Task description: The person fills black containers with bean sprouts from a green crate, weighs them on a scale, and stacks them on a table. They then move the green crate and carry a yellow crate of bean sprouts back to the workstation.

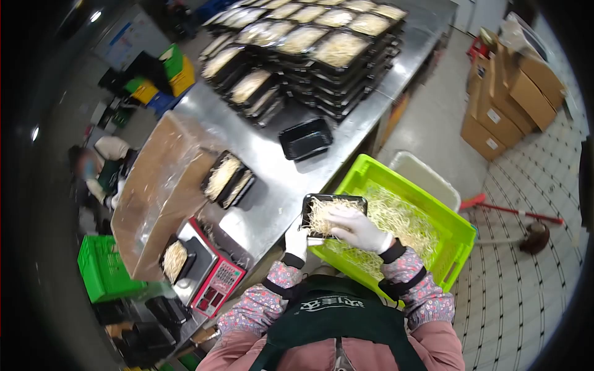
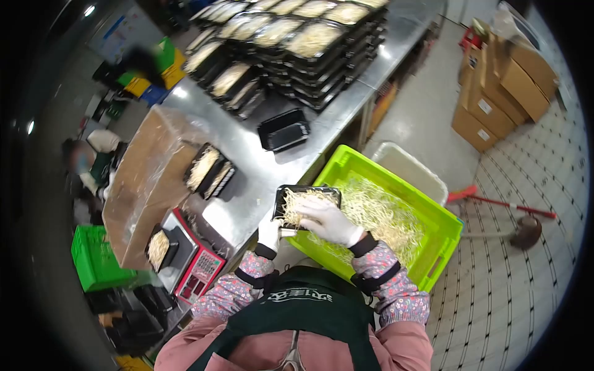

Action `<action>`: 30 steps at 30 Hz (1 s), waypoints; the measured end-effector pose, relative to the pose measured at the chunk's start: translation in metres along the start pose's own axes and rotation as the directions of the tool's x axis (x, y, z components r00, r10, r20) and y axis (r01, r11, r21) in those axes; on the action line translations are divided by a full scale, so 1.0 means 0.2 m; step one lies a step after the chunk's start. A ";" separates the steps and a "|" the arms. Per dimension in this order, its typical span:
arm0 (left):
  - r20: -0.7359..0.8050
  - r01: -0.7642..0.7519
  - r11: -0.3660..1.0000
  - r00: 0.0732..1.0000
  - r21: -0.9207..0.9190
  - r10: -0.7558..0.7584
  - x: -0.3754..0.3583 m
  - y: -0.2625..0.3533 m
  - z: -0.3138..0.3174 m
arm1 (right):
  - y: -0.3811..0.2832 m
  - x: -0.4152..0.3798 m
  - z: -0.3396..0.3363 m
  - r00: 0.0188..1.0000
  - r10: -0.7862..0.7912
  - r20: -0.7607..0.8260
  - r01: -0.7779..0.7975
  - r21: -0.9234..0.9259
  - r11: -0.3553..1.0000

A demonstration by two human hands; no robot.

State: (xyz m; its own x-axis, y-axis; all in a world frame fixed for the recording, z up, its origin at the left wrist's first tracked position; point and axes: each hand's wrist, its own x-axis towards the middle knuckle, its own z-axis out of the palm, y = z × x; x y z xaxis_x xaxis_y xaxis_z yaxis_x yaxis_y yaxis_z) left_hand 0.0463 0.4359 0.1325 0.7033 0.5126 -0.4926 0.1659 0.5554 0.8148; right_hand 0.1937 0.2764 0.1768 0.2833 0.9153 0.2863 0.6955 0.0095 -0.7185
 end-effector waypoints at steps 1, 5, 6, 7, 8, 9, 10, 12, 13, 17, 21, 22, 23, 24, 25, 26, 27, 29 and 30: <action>-0.061 -0.067 0.995 0.996 -0.077 0.063 0.00 0.02 -0.10 | -0.04 0.06 -0.02 0.998 0.001 -0.065 0.013 0.218 0.976; -0.317 -0.233 0.954 0.934 -0.186 0.166 -0.03 0.08 -0.52 | -0.12 0.21 0.00 0.950 0.277 -0.147 -0.186 0.448 0.875; -0.403 -0.248 0.955 0.900 -0.164 0.165 -0.02 0.06 -0.60 | -0.10 0.23 0.04 0.948 0.308 -0.082 -0.240 0.451 0.859; -0.482 -0.252 0.957 0.863 -0.144 0.155 -0.02 0.03 -0.69 | -0.08 0.26 0.09 0.939 0.345 -0.015 -0.302 0.447 0.842; -0.474 -0.221 0.945 0.877 -0.241 0.084 -0.02 0.00 -0.77 | -0.06 0.29 0.15 0.960 0.279 -0.012 -0.251 0.400 0.881; -0.485 -0.232 0.940 0.870 -0.252 0.084 -0.05 0.02 -0.79 | -0.04 0.31 0.20 0.963 0.268 0.030 -0.257 0.401 0.879; -0.521 -0.127 0.982 0.853 -0.139 0.037 -0.10 0.05 -0.78 | -0.05 0.35 0.24 0.973 0.229 0.011 -0.218 0.358 0.908; -0.600 -0.018 0.948 0.770 0.319 0.217 -0.15 0.07 -0.82 | -0.07 0.41 0.32 0.983 0.184 0.009 -0.178 0.313 0.933; -0.552 0.010 0.778 0.709 0.629 0.438 -0.17 0.07 -0.86 | -0.08 0.45 0.36 0.979 0.199 0.031 -0.199 0.306 0.931; -0.263 -0.099 0.406 0.618 0.909 0.741 -0.10 0.15 -0.79 | -0.20 0.64 0.58 0.983 0.003 0.185 -0.042 0.207 0.978; -0.035 -0.066 0.118 0.720 0.991 0.693 0.05 0.07 -0.80 | -0.07 0.78 0.90 0.915 -0.158 0.370 0.198 -0.072 0.978; -0.037 -0.140 0.176 0.673 0.975 0.739 0.04 0.06 -0.82 | 0.00 0.81 0.92 0.929 -0.123 0.350 0.170 -0.108 0.979; -0.039 -0.140 0.178 0.671 0.974 0.741 0.05 0.06 -0.83 | 0.07 0.82 0.94 0.941 -0.087 0.327 0.140 -0.144 0.980; -0.026 -0.132 0.165 0.701 0.977 0.713 0.06 0.05 -0.85 | 0.07 0.83 0.94 0.941 -0.110 0.319 0.166 -0.154 0.974; -0.016 -0.124 0.156 0.728 0.980 0.685 0.06 0.07 -0.86 | 0.03 0.85 0.90 0.940 -0.111 0.324 0.169 -0.159 0.973; -0.018 -0.124 0.170 0.757 0.978 0.653 0.06 0.07 -0.87 | -0.01 0.85 0.85 0.946 -0.073 0.315 0.104 -0.083 0.991; -0.016 -0.128 0.172 0.756 0.977 0.654 0.03 0.10 -0.85 | -0.04 0.87 0.82 0.953 -0.033 0.302 0.036 -0.006 0.999; -0.046 -0.155 0.210 0.691 0.965 0.722 -0.03 0.16 -0.82 | -0.09 0.93 0.72 0.962 0.163 0.218 -0.199 0.153 0.968; -0.022 -0.166 0.186 0.686 0.968 0.727 -0.04 0.18 -0.82 | -0.06 0.97 0.72 0.987 0.141 0.080 -0.144 0.036 0.989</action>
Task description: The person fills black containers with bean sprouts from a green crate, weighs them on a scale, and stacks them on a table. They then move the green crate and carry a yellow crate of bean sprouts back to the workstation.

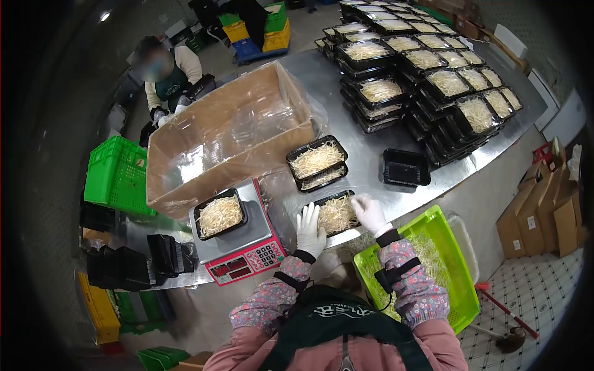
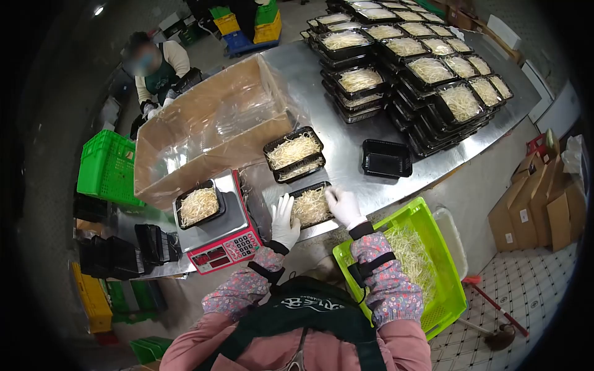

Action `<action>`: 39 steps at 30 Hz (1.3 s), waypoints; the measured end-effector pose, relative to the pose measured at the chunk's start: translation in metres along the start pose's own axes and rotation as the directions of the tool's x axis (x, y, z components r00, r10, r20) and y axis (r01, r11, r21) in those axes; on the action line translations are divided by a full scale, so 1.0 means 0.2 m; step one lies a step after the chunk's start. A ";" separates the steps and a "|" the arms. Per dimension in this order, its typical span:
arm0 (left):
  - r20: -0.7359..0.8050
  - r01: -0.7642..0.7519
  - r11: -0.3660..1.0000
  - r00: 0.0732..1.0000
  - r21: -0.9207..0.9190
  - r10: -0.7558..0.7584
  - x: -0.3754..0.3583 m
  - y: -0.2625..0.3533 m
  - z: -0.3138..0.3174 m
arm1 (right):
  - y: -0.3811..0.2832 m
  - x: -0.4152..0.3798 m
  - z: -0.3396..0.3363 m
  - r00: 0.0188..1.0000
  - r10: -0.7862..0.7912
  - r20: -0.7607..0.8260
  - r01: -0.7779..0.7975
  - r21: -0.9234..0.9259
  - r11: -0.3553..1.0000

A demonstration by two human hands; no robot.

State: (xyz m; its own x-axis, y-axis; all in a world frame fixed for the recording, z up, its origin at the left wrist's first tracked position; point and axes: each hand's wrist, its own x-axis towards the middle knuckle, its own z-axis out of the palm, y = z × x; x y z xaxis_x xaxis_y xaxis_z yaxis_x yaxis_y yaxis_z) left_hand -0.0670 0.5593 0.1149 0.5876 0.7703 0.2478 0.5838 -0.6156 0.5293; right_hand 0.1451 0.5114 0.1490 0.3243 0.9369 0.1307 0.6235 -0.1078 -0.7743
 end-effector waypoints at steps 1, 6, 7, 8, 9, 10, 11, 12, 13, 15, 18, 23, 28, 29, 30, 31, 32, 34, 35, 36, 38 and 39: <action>0.003 0.003 1.000 1.000 0.001 -0.003 0.00 0.00 0.01 | 0.05 0.03 0.03 0.990 -0.046 -0.135 0.029 -0.125 0.992; 0.084 -0.068 0.968 0.995 0.243 0.049 0.04 0.04 0.10 | 0.00 -0.03 0.28 0.908 -0.268 0.322 0.399 -0.470 0.787; 0.154 -0.081 0.942 0.988 0.325 0.032 0.04 0.03 0.11 | 0.06 -0.07 0.34 0.912 -0.275 0.305 0.379 -0.368 0.849; 0.143 -0.119 0.927 0.987 0.356 0.072 0.04 0.02 0.12 | 0.07 -0.10 0.35 0.922 -0.241 0.302 0.353 -0.403 0.845; 0.144 -0.114 0.928 0.987 0.355 0.066 0.05 0.01 0.13 | 0.07 -0.11 0.36 0.931 -0.208 0.299 0.327 -0.435 0.839; 0.173 -0.125 0.929 0.983 0.348 0.068 0.06 0.00 0.13 | 0.07 -0.11 0.37 0.931 -0.206 0.302 0.326 -0.432 0.841; 0.202 -0.141 0.930 0.976 0.338 0.074 0.07 -0.01 0.14 | 0.07 -0.10 0.39 0.941 -0.140 0.308 0.275 -0.454 0.847; 0.139 -0.146 0.916 0.985 0.375 0.100 0.09 -0.01 0.17 | 0.07 -0.08 0.39 0.948 -0.075 0.310 0.224 -0.480 0.848; 0.138 -0.148 0.916 0.985 0.374 0.103 0.10 -0.02 0.20 | 0.07 -0.07 0.39 0.948 -0.075 0.308 0.223 -0.482 0.847; 0.158 -0.118 0.927 0.985 0.356 0.064 0.14 -0.04 0.23 | 0.07 -0.04 0.40 0.955 -0.026 0.296 0.170 -0.470 0.866; 0.160 -0.097 0.966 0.985 0.239 0.060 0.15 -0.06 0.23 | 0.15 0.00 0.40 0.952 -0.075 0.296 0.164 -0.287 0.944; 0.023 -0.077 0.969 0.996 -0.233 0.085 0.10 -0.06 -0.05 | 0.01 0.02 0.06 0.982 -0.158 0.099 0.135 0.207 0.969; -0.060 0.315 0.866 0.929 -0.388 -0.364 -0.05 -0.12 -0.11 | 0.01 -0.02 0.09 0.979 -0.198 0.044 0.200 -0.043 0.979; -0.062 0.313 0.867 0.930 -0.388 -0.363 -0.05 -0.11 -0.08 | 0.02 -0.04 0.16 0.953 -0.290 0.085 0.300 -0.154 0.942; -0.014 0.373 0.834 0.910 -0.406 -0.414 -0.05 -0.11 -0.04 | -0.02 -0.05 0.21 0.936 -0.303 0.180 0.339 -0.228 0.913; 0.037 0.433 0.798 0.886 -0.418 -0.462 -0.04 -0.11 -0.01 | -0.03 -0.05 0.26 0.897 -0.305 0.320 0.398 -0.283 0.873; 0.057 0.434 0.798 0.889 -0.419 -0.454 -0.03 -0.12 0.01 | -0.01 -0.06 0.33 0.890 -0.275 0.364 0.407 -0.361 0.839; 0.000 0.383 0.837 0.910 -0.392 -0.416 -0.05 -0.26 0.13 | 0.02 -0.08 0.40 0.894 -0.233 0.383 0.393 -0.419 0.818; -0.058 0.328 0.871 0.926 -0.367 -0.373 -0.06 -0.30 0.18 | 0.03 -0.06 0.41 0.894 -0.232 0.383 0.392 -0.421 0.818; 0.217 0.577 0.588 0.793 -0.567 -0.569 -0.01 -0.14 0.04 | 0.05 -0.05 0.42 0.887 -0.217 0.408 0.396 -0.428 0.812; 0.211 0.557 0.548 0.795 -0.624 -0.569 0.01 -0.13 0.04 | 0.05 -0.03 0.42 0.876 -0.180 0.447 0.385 -0.423 0.820; 0.200 0.536 0.499 0.792 -0.681 -0.577 0.02 -0.13 0.05 | 0.03 -0.04 0.40 0.879 -0.181 0.441 0.382 -0.426 0.820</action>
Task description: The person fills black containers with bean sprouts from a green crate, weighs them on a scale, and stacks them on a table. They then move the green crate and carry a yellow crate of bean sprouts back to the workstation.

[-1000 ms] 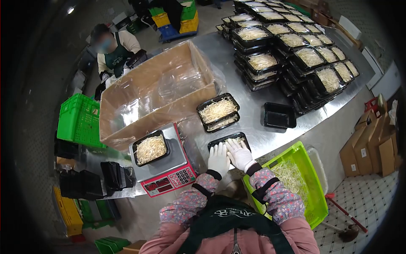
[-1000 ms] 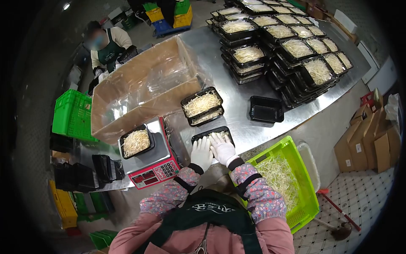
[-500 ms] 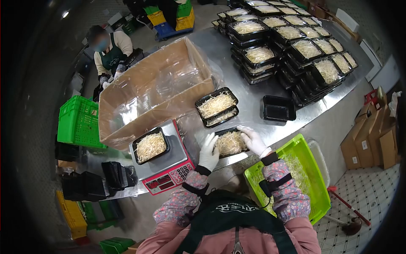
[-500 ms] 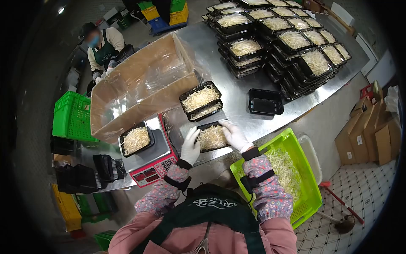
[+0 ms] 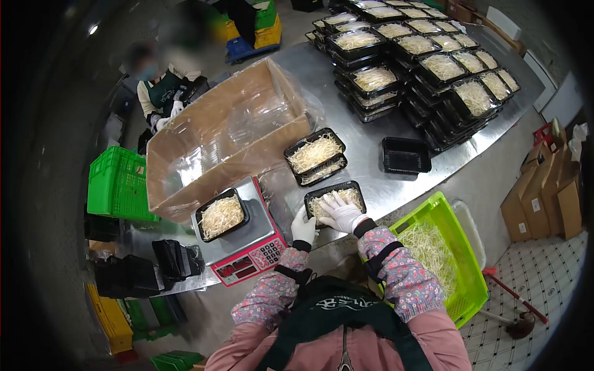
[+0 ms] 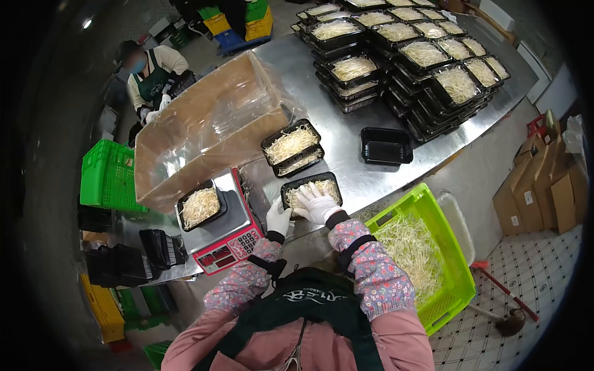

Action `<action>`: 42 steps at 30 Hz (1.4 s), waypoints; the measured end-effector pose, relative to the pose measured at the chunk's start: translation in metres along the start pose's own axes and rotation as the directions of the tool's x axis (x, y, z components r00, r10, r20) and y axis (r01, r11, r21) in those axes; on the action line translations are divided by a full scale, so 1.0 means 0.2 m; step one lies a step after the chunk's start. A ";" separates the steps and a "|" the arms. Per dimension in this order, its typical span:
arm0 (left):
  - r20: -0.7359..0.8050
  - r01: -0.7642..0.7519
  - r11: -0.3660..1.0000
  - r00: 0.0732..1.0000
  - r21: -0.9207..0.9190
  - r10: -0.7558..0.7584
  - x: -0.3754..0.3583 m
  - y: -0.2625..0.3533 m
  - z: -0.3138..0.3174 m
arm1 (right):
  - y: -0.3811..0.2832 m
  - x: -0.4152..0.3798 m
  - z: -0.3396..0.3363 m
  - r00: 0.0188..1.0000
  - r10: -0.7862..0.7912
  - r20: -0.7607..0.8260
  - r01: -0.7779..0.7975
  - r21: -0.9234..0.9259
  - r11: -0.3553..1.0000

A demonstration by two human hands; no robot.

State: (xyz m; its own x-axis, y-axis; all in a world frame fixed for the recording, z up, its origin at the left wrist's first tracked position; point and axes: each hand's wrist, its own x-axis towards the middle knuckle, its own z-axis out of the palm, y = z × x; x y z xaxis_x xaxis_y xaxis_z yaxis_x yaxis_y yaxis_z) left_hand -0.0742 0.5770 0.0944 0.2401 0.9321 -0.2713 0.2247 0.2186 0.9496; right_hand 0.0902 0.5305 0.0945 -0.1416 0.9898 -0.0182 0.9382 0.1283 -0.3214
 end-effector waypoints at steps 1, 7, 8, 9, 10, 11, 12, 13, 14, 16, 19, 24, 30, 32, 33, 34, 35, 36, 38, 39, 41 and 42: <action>0.002 0.043 0.998 0.999 -0.054 -0.043 0.01 0.00 0.00 | 0.01 -0.02 -0.04 1.000 0.003 -0.015 -0.002 0.083 0.997; -0.114 0.041 0.968 0.991 -0.248 -0.071 0.07 -0.09 -0.10 | 0.23 -0.55 -0.49 0.871 0.284 -0.400 -0.130 0.369 0.920; -0.144 0.076 0.958 0.982 -0.275 -0.119 0.05 -0.09 -0.12 | 0.30 -0.72 -0.52 0.804 0.389 -0.450 -0.182 0.436 0.881; -0.102 0.152 0.962 0.979 -0.226 -0.179 0.03 -0.12 -0.16 | 0.34 -0.91 -0.52 0.711 0.519 -0.474 -0.302 0.460 0.835; -0.102 0.223 0.953 0.964 -0.204 -0.247 -0.02 -0.11 -0.17 | 0.38 -1.12 -0.48 0.592 0.612 -0.525 -0.411 0.457 0.789; -0.041 0.317 0.936 0.944 -0.150 -0.326 -0.09 -0.07 -0.19 | 0.42 -1.34 -0.44 0.486 0.689 -0.538 -0.466 0.508 0.725; 0.051 0.297 0.953 0.955 -0.065 -0.294 -0.14 -0.09 -0.19 | 0.47 -1.59 -0.33 0.369 0.764 -0.529 -0.512 0.571 0.642; 0.234 0.319 0.941 0.912 0.108 -0.336 -0.19 -0.02 -0.17 | 0.50 -1.85 -0.22 0.262 0.811 -0.523 -0.637 0.537 0.553; 0.341 0.288 0.896 0.850 0.338 -0.402 -0.25 0.04 -0.10 | 0.47 -2.09 -0.15 0.130 0.857 -0.499 -0.742 0.524 0.418; 0.566 0.178 0.896 0.721 0.407 -0.401 -0.32 0.07 0.08 | 0.37 -2.60 0.08 -0.106 0.870 -0.481 -0.847 0.502 0.175; 0.802 -0.265 0.933 0.596 0.244 -0.041 -0.37 0.05 0.47 | 0.07 -3.11 0.36 -0.593 0.771 -0.233 -0.770 0.445 -0.457; 0.786 -0.720 0.468 0.613 0.512 0.083 -0.29 -0.12 1.02 | -0.26 -3.41 1.07 -0.371 0.910 0.187 -0.142 0.956 -0.255; 0.701 -0.441 0.651 0.684 0.618 -0.203 -0.12 -0.45 1.24 | -0.34 -3.30 1.04 -0.608 0.758 0.237 -0.094 0.926 -0.365; 0.680 -0.318 0.791 0.715 0.523 -0.163 0.01 -0.68 1.27 | -0.35 -3.27 0.89 -0.663 0.726 0.182 -0.082 0.946 -0.312; 0.694 -0.270 0.831 0.697 0.486 -0.180 -0.04 -0.64 1.31 | -0.35 -3.30 0.82 -0.690 0.709 0.143 -0.119 0.945 -0.306; 0.702 -0.210 0.865 0.682 0.456 -0.205 -0.12 -0.55 1.33 | -0.39 -3.34 0.68 -0.722 0.680 0.125 -0.188 0.911 -0.367; 0.698 -0.127 0.886 0.669 0.445 -0.255 -0.33 -0.39 1.37 | -0.48 -3.47 0.68 -0.726 0.672 0.147 -0.123 0.933 -0.337; 0.716 -0.271 0.820 0.663 0.504 -0.221 -0.47 -0.36 1.42 | -0.54 -3.61 0.67 -0.729 0.666 0.161 -0.056 0.955 -0.292; 0.817 -0.497 0.798 0.577 0.342 0.009 -0.72 -0.55 1.51 | -0.71 -3.79 0.53 -0.824 0.530 0.200 0.104 0.973 -0.206; 0.843 -0.523 0.786 0.538 0.330 0.004 -0.83 -0.52 1.51 | -0.81 -3.87 0.49 -0.843 0.502 0.195 0.133 0.979 -0.157; 0.853 -0.499 0.812 0.522 0.303 0.003 -0.89 -0.56 1.52 | -0.89 -3.89 0.52 -0.868 0.480 0.123 0.005 0.971 -0.239; 0.836 -0.405 0.851 0.543 0.334 -0.070 -0.77 -0.55 1.52 | -0.88 -3.86 0.57 -0.867 0.493 0.074 -0.098 0.944 -0.314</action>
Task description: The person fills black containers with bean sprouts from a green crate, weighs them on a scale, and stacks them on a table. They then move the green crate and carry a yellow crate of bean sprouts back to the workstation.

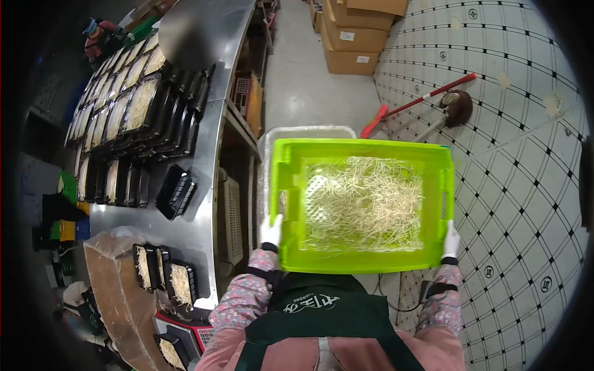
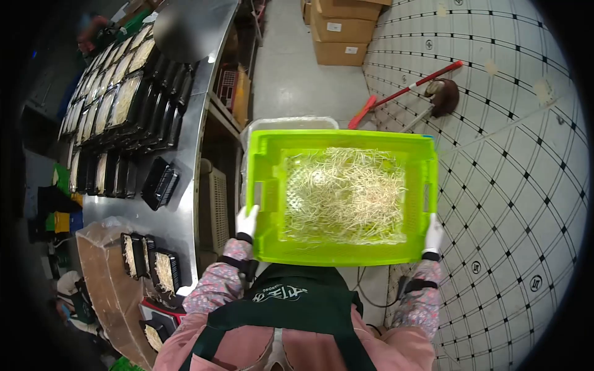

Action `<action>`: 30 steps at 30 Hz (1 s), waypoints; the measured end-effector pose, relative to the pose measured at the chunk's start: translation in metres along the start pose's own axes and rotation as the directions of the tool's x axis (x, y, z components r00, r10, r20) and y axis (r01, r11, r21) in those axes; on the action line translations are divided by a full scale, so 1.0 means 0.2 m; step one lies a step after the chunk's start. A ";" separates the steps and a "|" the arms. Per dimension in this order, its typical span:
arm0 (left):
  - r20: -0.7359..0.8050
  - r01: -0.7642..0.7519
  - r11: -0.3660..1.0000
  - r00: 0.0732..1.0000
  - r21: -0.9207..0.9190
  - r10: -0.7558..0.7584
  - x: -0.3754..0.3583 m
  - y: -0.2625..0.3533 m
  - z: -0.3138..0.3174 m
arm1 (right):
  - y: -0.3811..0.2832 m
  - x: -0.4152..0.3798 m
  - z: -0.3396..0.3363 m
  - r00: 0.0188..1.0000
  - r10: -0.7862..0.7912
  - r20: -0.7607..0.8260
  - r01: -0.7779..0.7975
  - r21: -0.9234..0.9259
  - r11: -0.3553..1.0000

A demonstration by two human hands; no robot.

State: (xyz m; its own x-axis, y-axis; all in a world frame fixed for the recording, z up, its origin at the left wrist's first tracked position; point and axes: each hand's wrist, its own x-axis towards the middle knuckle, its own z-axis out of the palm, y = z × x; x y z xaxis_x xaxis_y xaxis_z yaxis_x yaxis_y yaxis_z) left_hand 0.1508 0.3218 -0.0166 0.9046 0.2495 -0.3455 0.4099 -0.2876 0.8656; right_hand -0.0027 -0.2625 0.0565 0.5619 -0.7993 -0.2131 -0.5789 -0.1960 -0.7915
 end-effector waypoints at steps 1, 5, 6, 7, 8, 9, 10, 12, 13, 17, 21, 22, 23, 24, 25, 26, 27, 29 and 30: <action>-0.020 0.016 1.000 1.000 -0.026 -0.017 0.08 -0.05 -0.14 | 0.06 -0.06 0.13 0.999 -0.039 -0.034 0.033 -0.152 0.988; -0.073 0.133 0.948 0.984 -0.291 -0.160 0.27 -0.05 -0.53 | -0.19 -0.33 0.48 0.987 -0.137 0.089 0.146 -0.106 0.984; -0.053 0.157 0.950 0.983 -0.269 -0.178 0.32 -0.11 -0.53 | -0.32 -0.30 0.44 0.977 -0.140 0.158 0.159 -0.112 0.981; -0.064 0.132 0.982 0.988 -0.135 -0.142 0.32 -0.11 -0.42 | -0.37 -0.18 0.37 0.984 -0.109 0.144 0.130 -0.144 0.981; -0.070 0.099 0.995 0.993 -0.015 -0.099 0.30 -0.07 -0.20 | -0.37 -0.01 0.24 0.988 -0.095 0.123 0.116 -0.176 0.978; -0.026 0.092 0.995 0.995 -0.042 -0.093 0.17 0.06 0.01 | -0.37 0.08 0.10 0.994 -0.025 0.102 0.022 0.026 0.999; 0.018 0.085 0.993 0.996 -0.077 -0.084 0.04 0.20 0.16 | -0.38 0.15 -0.01 0.995 0.044 0.095 -0.064 0.226 0.972; 0.067 -0.027 0.998 0.997 -0.061 0.031 -0.03 0.06 0.28 | -0.33 0.13 -0.17 0.990 0.097 -0.100 -0.092 0.053 0.994; 0.045 -0.006 0.997 0.999 -0.074 0.010 -0.06 0.08 0.22 | -0.30 0.06 -0.15 0.990 0.094 -0.103 -0.096 -0.011 0.995; 0.005 0.124 0.927 0.991 -0.354 -0.130 0.19 -0.05 -0.39 | -0.14 -0.34 0.30 0.995 -0.098 -0.017 0.096 -0.094 0.991; 0.003 0.087 0.981 0.996 -0.176 -0.087 0.40 0.21 -0.27 | -0.43 -0.04 0.37 0.993 -0.080 0.086 0.089 -0.102 0.991; 0.056 0.041 0.983 0.998 -0.178 -0.031 0.37 0.34 -0.11 | -0.44 0.11 0.27 0.994 -0.024 0.105 0.034 -0.088 0.996; 0.096 -0.103 0.993 0.990 -0.052 0.107 0.38 0.31 0.03 | -0.47 0.15 0.15 0.997 0.007 0.073 -0.005 -0.027 1.000; 0.097 -0.153 0.986 0.985 0.073 0.146 0.30 0.32 0.14 | -0.53 0.16 0.07 0.999 0.031 0.037 -0.033 0.043 0.999; 0.122 -0.195 0.976 0.976 0.096 0.183 0.19 0.31 0.17 | -0.53 0.10 0.02 0.998 0.055 0.018 -0.056 0.111 0.992; 0.145 -0.144 0.989 0.980 0.028 0.138 0.15 0.16 0.15 | -0.48 0.01 -0.03 0.996 0.084 0.002 -0.083 0.177 0.981; 0.164 -0.056 0.998 0.985 0.020 0.052 0.06 0.18 0.03 | -0.38 -0.08 -0.02 0.998 0.054 -0.011 -0.053 0.065 0.996; 0.108 0.081 0.995 0.991 -0.057 -0.074 0.07 0.05 -0.28 | -0.16 -0.29 0.14 0.999 -0.024 -0.032 0.020 -0.117 0.993; 0.080 0.078 0.968 0.995 -0.240 -0.060 0.13 0.01 -0.41 | -0.13 -0.38 0.25 0.996 -0.084 -0.040 0.076 -0.177 0.981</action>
State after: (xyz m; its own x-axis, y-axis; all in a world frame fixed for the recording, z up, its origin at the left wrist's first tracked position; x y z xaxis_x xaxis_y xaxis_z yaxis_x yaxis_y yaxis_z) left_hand 0.1647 0.4033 0.0062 0.8849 0.1912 -0.4247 0.4389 -0.0369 0.8978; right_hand -0.0014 -0.1688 0.0645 0.5846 -0.8019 -0.1231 -0.6300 -0.3532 -0.6916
